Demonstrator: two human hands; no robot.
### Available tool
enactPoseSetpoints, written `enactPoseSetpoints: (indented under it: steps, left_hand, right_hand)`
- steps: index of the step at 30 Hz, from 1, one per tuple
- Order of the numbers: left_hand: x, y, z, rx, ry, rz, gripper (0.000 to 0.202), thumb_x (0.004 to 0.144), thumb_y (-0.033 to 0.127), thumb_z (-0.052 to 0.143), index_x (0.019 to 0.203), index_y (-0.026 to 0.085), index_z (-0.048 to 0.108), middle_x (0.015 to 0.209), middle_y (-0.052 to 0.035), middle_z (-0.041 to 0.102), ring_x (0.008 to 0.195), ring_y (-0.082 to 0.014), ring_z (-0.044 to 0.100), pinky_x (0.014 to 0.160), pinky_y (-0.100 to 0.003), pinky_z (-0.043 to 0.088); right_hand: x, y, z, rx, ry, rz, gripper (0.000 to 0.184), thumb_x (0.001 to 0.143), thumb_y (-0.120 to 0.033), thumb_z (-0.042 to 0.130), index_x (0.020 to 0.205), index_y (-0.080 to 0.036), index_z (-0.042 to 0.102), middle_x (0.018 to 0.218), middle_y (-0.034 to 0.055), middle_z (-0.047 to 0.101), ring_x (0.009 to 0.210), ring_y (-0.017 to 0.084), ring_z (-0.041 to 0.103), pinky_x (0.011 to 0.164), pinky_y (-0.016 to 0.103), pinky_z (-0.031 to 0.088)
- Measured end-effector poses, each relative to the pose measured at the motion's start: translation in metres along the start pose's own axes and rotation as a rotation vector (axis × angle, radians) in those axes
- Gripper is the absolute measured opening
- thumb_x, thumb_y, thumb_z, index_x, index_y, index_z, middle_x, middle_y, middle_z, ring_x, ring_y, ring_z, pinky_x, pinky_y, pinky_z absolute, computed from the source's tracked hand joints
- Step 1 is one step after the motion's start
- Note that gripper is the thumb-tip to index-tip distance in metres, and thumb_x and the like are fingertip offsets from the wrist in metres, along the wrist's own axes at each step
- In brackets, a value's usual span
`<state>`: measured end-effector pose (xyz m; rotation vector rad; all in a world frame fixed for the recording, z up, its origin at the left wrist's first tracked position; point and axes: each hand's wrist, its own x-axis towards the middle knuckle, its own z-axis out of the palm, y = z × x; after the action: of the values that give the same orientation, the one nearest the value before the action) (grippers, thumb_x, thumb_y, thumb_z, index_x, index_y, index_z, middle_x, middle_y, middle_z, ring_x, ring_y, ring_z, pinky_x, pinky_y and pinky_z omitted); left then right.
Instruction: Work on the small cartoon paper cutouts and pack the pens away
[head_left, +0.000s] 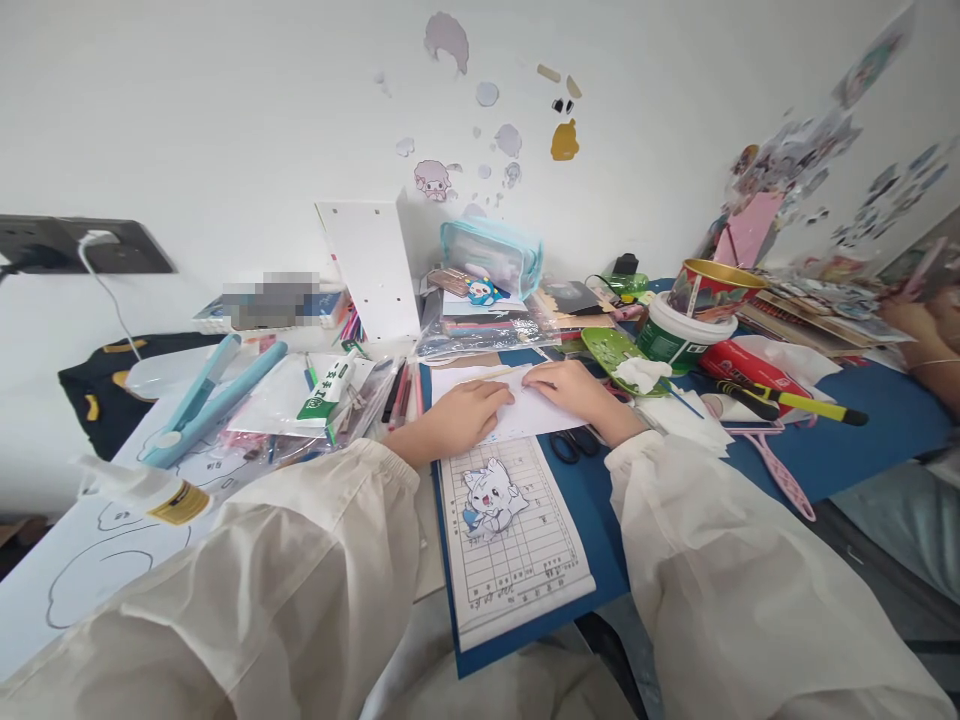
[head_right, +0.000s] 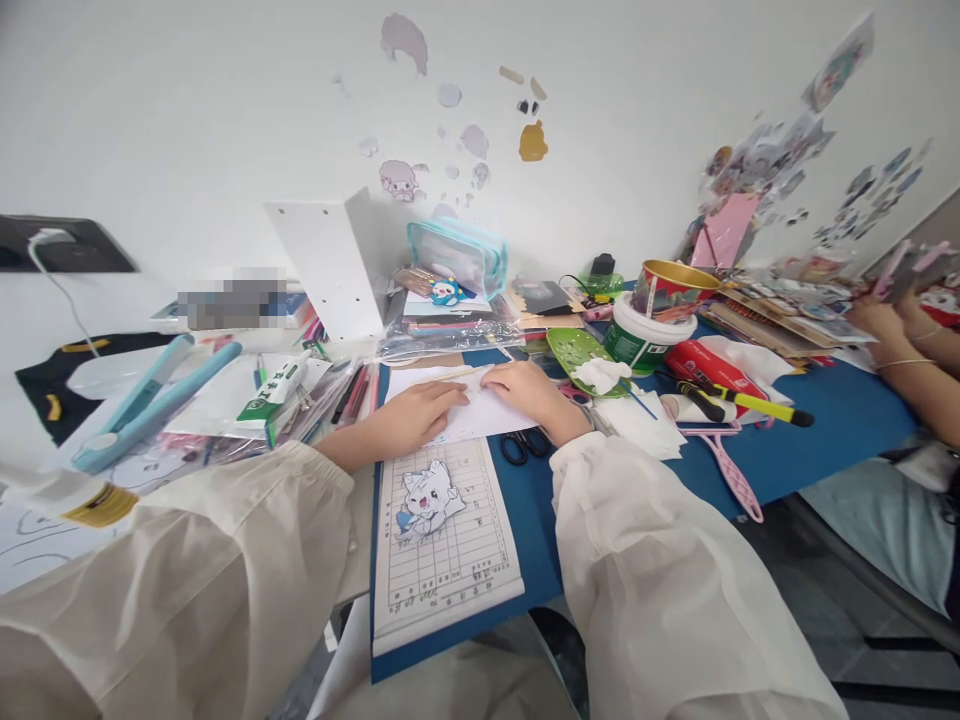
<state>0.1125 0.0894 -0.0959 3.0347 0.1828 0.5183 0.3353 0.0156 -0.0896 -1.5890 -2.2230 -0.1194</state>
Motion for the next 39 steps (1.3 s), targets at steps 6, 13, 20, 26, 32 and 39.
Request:
enactPoseSetpoints:
  steps: [6, 13, 20, 26, 32, 39]
  left_hand:
    - [0.000, 0.000, 0.000, -0.005, -0.001, 0.004, 0.027, 0.086, 0.011, 0.045, 0.111, 0.016, 0.055, 0.125, -0.0129, 0.059, 0.114, -0.0239, 0.056, 0.098, -0.041, 0.044]
    - [0.002, 0.001, -0.002, -0.003, -0.029, 0.003, 0.027, 0.086, 0.011, 0.043, 0.110, 0.014, 0.055, 0.126, -0.0157, 0.058, 0.116, -0.0251, 0.055, 0.098, -0.043, 0.043]
    - [0.003, 0.002, -0.003, -0.032, -0.053, -0.017, 0.030, 0.084, 0.010, 0.043, 0.110, 0.015, 0.056, 0.128, -0.0139, 0.057, 0.117, -0.0247, 0.055, 0.100, -0.044, 0.042]
    - [0.002, 0.002, -0.005, -0.004, -0.105, -0.041, 0.031, 0.086, 0.011, 0.041, 0.114, 0.014, 0.056, 0.133, -0.0137, 0.054, 0.120, -0.0245, 0.052, 0.102, -0.041, 0.040]
    - [0.002, 0.001, -0.003, -0.006, -0.095, -0.039, 0.032, 0.086, 0.009, 0.042, 0.114, 0.014, 0.057, 0.131, -0.0145, 0.055, 0.121, -0.0250, 0.052, 0.103, -0.042, 0.040]
    - [0.003, 0.000, -0.002, -0.013, -0.076, -0.026, 0.031, 0.085, 0.009, 0.042, 0.112, 0.014, 0.057, 0.131, -0.0146, 0.056, 0.120, -0.0251, 0.052, 0.101, -0.043, 0.041]
  right_hand:
    - [-0.004, 0.000, 0.000, -0.032, 0.016, 0.004, 0.026, 0.087, -0.012, 0.051, 0.095, -0.022, 0.073, 0.101, 0.0027, 0.074, 0.095, 0.021, 0.068, 0.085, 0.033, 0.051]
    - [-0.008, -0.005, -0.003, -0.056, 0.014, 0.015, 0.027, 0.087, -0.010, 0.051, 0.095, -0.022, 0.073, 0.102, 0.0036, 0.073, 0.095, 0.022, 0.068, 0.086, 0.033, 0.051]
    - [-0.011, -0.003, -0.004, -0.003, 0.031, 0.043, 0.027, 0.086, -0.011, 0.052, 0.095, -0.024, 0.074, 0.103, 0.0022, 0.073, 0.096, 0.021, 0.068, 0.088, 0.034, 0.051]
    - [-0.016, 0.000, -0.007, 0.172, 0.102, 0.106, 0.023, 0.085, -0.012, 0.054, 0.090, -0.023, 0.074, 0.097, 0.0014, 0.074, 0.091, 0.018, 0.069, 0.086, 0.031, 0.051]
    - [-0.018, 0.000, -0.008, 0.252, 0.128, 0.129, 0.021, 0.084, -0.013, 0.056, 0.088, -0.021, 0.074, 0.093, 0.0028, 0.075, 0.088, 0.018, 0.069, 0.085, 0.030, 0.051]
    - [-0.020, 0.001, -0.012, 0.271, 0.129, 0.144, 0.020, 0.083, -0.014, 0.057, 0.087, -0.023, 0.074, 0.093, 0.0020, 0.075, 0.087, 0.018, 0.069, 0.085, 0.031, 0.051]
